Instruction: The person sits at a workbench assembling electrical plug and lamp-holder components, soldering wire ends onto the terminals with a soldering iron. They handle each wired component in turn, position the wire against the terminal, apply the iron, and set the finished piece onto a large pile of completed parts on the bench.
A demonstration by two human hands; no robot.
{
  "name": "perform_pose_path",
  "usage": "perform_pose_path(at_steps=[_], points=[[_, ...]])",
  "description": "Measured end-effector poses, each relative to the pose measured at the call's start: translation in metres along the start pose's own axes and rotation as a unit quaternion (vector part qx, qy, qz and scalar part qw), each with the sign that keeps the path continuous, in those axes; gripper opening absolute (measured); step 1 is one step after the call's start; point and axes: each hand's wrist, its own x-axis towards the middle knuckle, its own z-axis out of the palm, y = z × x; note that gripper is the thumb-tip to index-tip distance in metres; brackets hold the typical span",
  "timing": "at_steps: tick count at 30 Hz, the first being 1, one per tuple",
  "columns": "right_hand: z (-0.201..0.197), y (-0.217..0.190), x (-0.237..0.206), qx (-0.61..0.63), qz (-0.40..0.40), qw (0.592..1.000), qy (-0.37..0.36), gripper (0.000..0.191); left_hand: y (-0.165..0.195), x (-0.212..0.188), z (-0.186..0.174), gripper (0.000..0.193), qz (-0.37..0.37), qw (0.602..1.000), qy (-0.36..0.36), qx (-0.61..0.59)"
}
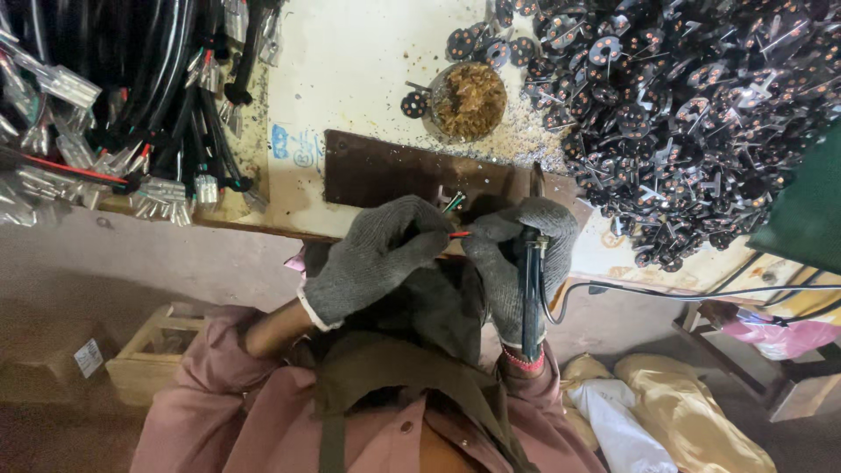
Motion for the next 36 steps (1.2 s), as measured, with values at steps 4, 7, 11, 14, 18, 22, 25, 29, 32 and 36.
perform_pose_path(at_steps=[4,7,11,14,18,22,25,29,32,36], points=[[0.002,0.004,-0.002,-0.015,-0.020,1.000,0.013,0.052,-0.009,0.001,0.011,0.011,0.092,0.992,0.044,0.070],[0.004,0.007,-0.005,0.013,0.048,0.997,0.057,0.049,-0.019,0.003,0.015,0.010,0.056,0.998,0.034,-0.018],[0.008,0.013,-0.003,0.029,0.056,0.997,0.047,0.044,-0.019,0.009,0.019,0.009,0.048,0.995,0.045,-0.077],[0.007,0.017,0.000,0.008,0.026,0.999,0.047,0.045,0.001,0.010,0.015,0.008,0.122,0.987,0.079,0.067],[0.000,0.022,0.006,-0.075,-0.101,0.987,0.100,0.047,0.037,0.014,-0.012,0.014,0.286,0.912,0.159,0.247],[-0.003,0.030,0.018,-0.173,-0.206,0.950,0.162,0.049,0.050,0.043,-0.036,0.013,0.247,0.868,0.219,0.370],[-0.004,0.034,0.022,-0.181,-0.223,0.946,0.152,0.048,0.044,0.068,-0.029,0.015,0.301,0.834,0.222,0.404],[-0.004,0.034,0.019,-0.104,-0.194,0.966,0.139,0.047,0.043,0.071,-0.019,0.018,0.285,0.828,0.222,0.429],[-0.003,0.030,0.017,-0.106,-0.189,0.968,0.124,0.044,0.046,0.046,-0.024,0.018,0.284,0.858,0.211,0.373],[0.002,0.020,0.022,-0.078,-0.157,0.983,0.044,0.029,0.039,0.020,-0.031,0.010,0.209,0.910,0.147,0.327]])
